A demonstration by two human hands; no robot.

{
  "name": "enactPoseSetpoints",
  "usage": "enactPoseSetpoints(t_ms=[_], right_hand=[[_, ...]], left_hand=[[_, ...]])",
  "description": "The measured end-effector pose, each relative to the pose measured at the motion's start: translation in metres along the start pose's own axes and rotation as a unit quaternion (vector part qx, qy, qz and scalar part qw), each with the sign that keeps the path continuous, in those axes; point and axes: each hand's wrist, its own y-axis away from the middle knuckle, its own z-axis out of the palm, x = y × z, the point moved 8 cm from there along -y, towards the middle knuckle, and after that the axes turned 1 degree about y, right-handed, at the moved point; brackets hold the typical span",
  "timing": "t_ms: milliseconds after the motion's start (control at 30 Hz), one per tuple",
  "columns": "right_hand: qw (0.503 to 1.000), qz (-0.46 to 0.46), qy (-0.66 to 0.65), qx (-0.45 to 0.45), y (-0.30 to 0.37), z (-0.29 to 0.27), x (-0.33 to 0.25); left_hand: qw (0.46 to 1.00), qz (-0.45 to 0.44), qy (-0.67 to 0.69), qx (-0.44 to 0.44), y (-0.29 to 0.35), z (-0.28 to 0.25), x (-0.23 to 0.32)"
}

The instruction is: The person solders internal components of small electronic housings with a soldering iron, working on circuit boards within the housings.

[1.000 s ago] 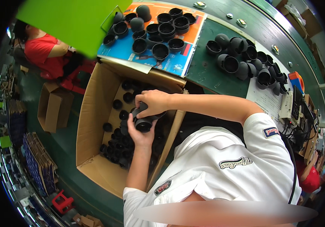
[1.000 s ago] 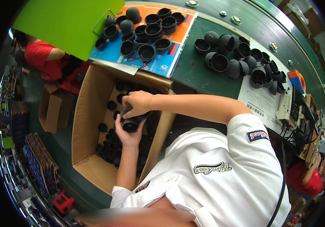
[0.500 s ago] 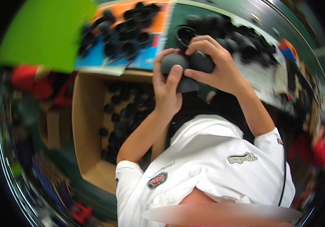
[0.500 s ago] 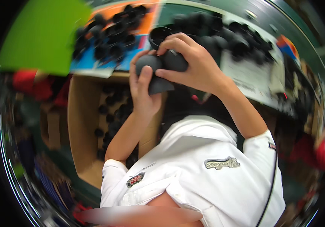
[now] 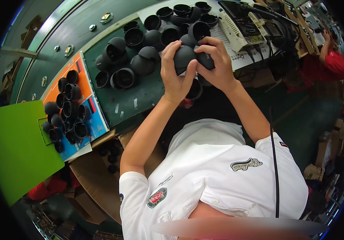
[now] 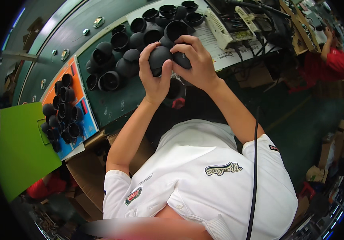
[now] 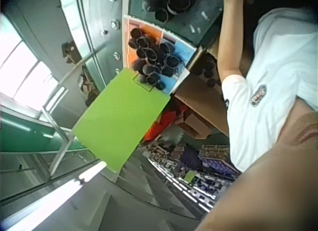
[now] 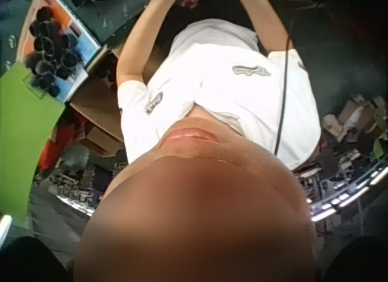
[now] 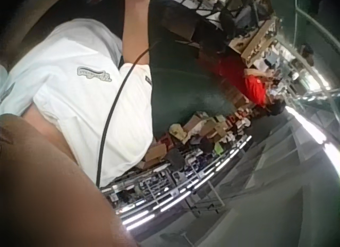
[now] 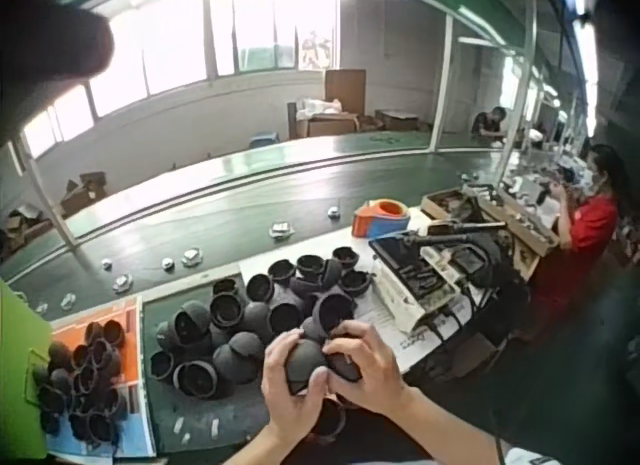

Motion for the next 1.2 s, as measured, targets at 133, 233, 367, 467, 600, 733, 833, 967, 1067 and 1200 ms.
enactPoseSetpoints(t_ms=[133, 233, 367, 467, 600, 733, 833, 967, 1067, 1200], right_hand=[[0.998, 0.032, 0.012, 0.055, 0.004, -0.003, 0.026], [0.999, 0.034, -0.001, 0.015, -0.008, 0.006, 0.036], [0.983, 0.089, -0.138, -0.08, -0.027, 0.018, 0.042], [0.984, 0.112, -0.126, -0.058, -0.026, 0.011, 0.044], [0.995, 0.077, -0.017, -0.062, -0.034, 0.013, 0.033], [0.994, 0.068, 0.061, -0.064, -0.044, 0.008, 0.041], [0.989, 0.077, 0.101, -0.075, -0.043, 0.001, 0.041], [0.98, 0.115, 0.129, -0.094, -0.043, -0.02, 0.024], [0.978, 0.121, 0.092, -0.145, -0.035, -0.036, 0.012], [0.989, 0.057, 0.062, -0.123, -0.003, -0.043, 0.02]], left_hand=[[0.995, 0.046, -0.069, -0.063, 0.001, 0.02, 0.001], [0.975, 0.097, -0.18, -0.087, -0.007, 0.02, -0.006], [0.95, 0.078, -0.274, -0.127, -0.009, 0.01, -0.017], [0.925, 0.049, -0.335, -0.171, 0.0, 0.007, -0.022], [0.889, 0.089, -0.41, -0.182, 0.005, 0.014, 0.0], [0.949, 0.149, -0.275, -0.05, 0.025, 0.001, 0.043], [0.91, 0.113, -0.261, -0.3, 0.099, 0.054, 0.076], [0.83, -0.085, -0.356, -0.421, 0.179, 0.046, -0.003], [0.792, -0.104, -0.366, -0.476, 0.202, 0.04, -0.026], [0.811, -0.251, -0.26, -0.46, 0.202, 0.036, -0.04]])
